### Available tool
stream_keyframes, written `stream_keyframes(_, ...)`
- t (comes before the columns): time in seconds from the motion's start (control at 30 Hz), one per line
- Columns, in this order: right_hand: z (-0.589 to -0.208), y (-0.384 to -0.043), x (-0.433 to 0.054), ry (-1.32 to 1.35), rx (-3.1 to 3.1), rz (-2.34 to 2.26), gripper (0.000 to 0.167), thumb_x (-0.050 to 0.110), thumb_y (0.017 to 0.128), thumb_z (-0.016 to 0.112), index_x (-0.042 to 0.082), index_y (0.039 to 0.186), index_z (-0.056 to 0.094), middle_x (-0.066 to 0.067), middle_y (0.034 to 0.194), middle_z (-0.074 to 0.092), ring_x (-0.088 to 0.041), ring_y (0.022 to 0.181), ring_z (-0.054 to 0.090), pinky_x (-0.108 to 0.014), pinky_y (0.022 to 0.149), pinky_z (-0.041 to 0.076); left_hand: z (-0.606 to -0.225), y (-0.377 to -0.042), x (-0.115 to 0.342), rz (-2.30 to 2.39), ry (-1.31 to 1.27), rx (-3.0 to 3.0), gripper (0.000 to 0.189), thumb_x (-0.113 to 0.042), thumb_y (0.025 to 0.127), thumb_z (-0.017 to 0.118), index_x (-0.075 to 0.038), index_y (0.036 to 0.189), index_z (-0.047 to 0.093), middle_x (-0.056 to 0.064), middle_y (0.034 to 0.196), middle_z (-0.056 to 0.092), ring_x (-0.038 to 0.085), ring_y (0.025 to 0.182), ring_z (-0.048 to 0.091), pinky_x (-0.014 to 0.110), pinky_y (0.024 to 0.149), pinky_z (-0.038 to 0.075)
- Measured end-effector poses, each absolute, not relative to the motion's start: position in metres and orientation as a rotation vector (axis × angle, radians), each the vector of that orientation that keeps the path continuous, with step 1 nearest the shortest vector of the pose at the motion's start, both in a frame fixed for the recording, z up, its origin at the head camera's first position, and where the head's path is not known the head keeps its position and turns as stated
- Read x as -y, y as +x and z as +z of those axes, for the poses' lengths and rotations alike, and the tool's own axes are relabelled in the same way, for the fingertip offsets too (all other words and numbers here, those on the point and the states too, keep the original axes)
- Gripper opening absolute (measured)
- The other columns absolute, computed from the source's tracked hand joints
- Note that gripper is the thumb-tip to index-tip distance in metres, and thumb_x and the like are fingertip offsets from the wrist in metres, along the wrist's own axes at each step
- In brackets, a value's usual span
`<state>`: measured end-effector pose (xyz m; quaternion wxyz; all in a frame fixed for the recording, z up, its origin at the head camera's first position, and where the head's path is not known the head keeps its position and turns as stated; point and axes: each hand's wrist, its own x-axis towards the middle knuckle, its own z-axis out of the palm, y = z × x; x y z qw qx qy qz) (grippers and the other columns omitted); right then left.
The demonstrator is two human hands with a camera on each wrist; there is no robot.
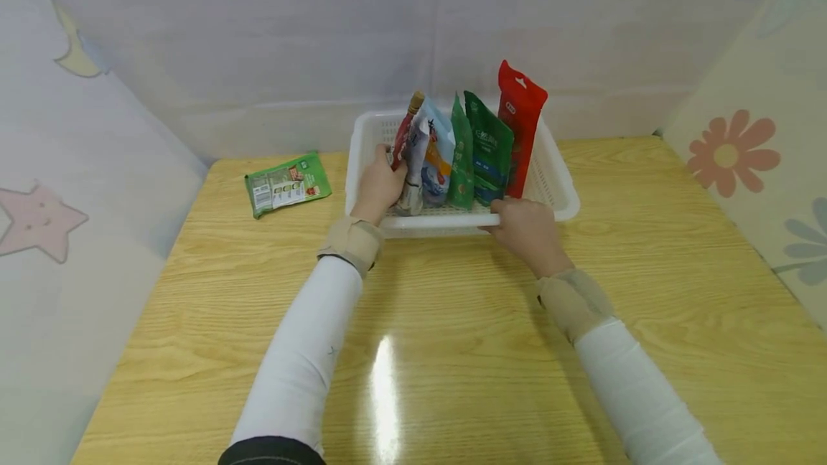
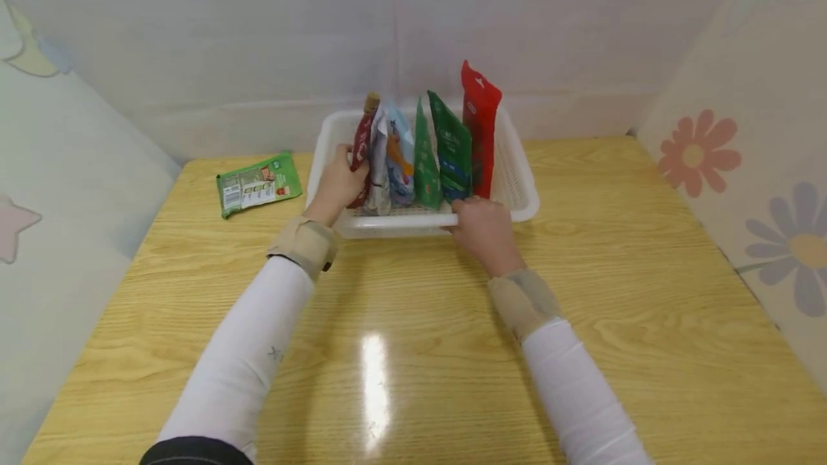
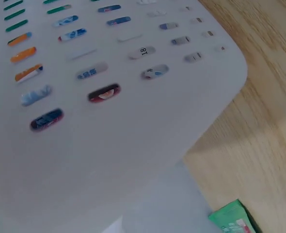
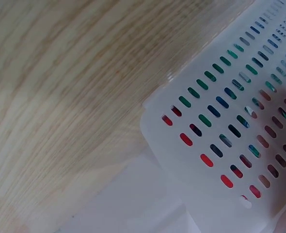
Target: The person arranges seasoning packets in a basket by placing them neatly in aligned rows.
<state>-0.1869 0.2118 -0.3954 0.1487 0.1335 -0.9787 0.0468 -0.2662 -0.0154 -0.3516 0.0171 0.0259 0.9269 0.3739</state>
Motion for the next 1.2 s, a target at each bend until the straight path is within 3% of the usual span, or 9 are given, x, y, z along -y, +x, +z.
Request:
stream_keyframes(0.1,-0.396,-0.187,-0.211,0.376,2.819,0.136,0.024,0.029,0.076,0.079,0.008,0.076,0.067,-0.005,0.060,0.058,-0.017,0.050,0.050,-0.035,0.048,0.047,-0.351,-0.269,0.021,1.216,0.087,-2.792,0.052,-0.031,0.101,0.039,-0.007,0.145,0.025,0.026,0.126,0.058,0.032,0.101,0.061,0.040,0.084,0.050)
stream_keyframes(0.17,-0.396,-0.188,-0.211,0.378,2.818,0.136,0.024,0.029,0.076,0.079,0.008,0.077,0.067,-0.006,0.061,0.059,-0.018,0.050,0.051,-0.035,0.048,0.047,-0.352,-0.271,0.024,1.239,0.073,-2.752,0.054,-0.033,0.102,0.037,-0.004,0.145,0.027,0.026,0.135,0.052,0.035,0.118,0.056,0.044,0.098,0.046)
stream_keyframes(0.27,-0.396,-0.188,-0.211,0.380,2.814,0.131,0.025,0.029,0.076,0.080,0.007,0.078,0.068,-0.007,0.062,0.061,-0.019,0.051,0.053,-0.036,0.048,0.048,-0.353,-0.272,0.029,1.256,0.037,-2.720,0.054,-0.034,0.102,0.033,0.003,0.142,0.032,0.026,0.138,0.049,0.036,0.128,0.049,0.045,0.106,0.041)
stream_keyframes(0.37,-0.396,-0.188,-0.210,0.382,2.807,0.131,0.026,0.029,0.075,0.080,0.007,0.079,0.069,-0.008,0.064,0.063,-0.019,0.051,0.054,-0.036,0.049,0.048,-0.355,-0.272,0.030,1.259,0.014,-2.704,0.052,-0.034,0.103,0.032,0.005,0.137,0.037,0.027,0.135,0.051,0.037,0.127,0.049,0.046,0.106,0.041)
stream_keyframes(0.73,-0.395,-0.188,-0.207,0.383,2.810,0.128,0.026,0.029,0.075,0.080,0.006,0.081,0.069,-0.009,0.065,0.063,-0.019,0.051,0.054,-0.036,0.049,0.048,-0.353,-0.272,0.029,1.162,0.046,-2.686,0.052,-0.033,0.103,0.029,0.005,0.138,0.032,0.027,0.138,0.048,0.034,0.131,0.046,0.042,0.110,0.038)
stream_keyframes(1.0,-0.394,-0.188,-0.206,0.382,2.823,0.112,0.026,0.030,0.075,0.080,0.007,0.078,0.068,-0.007,0.061,0.059,-0.017,0.050,0.048,-0.034,0.047,0.046,-0.377,-0.297,0.031,1.180,0.012,-2.675,0.062,-0.046,0.100,0.030,0.004,0.137,0.032,0.027,0.138,0.047,0.034,0.131,0.046,0.041,0.108,0.040)
stream_keyframes(1.2,-0.395,-0.189,-0.207,0.377,2.822,0.111,0.025,0.028,0.075,0.080,0.007,0.081,0.068,-0.008,0.063,0.061,-0.019,0.052,0.053,-0.036,0.049,0.048,-0.353,-0.272,0.033,1.244,-0.025,-2.596,0.055,-0.036,0.103,0.024,0.005,0.139,0.030,0.023,0.140,0.045,0.030,0.134,0.042,0.036,0.111,0.036)
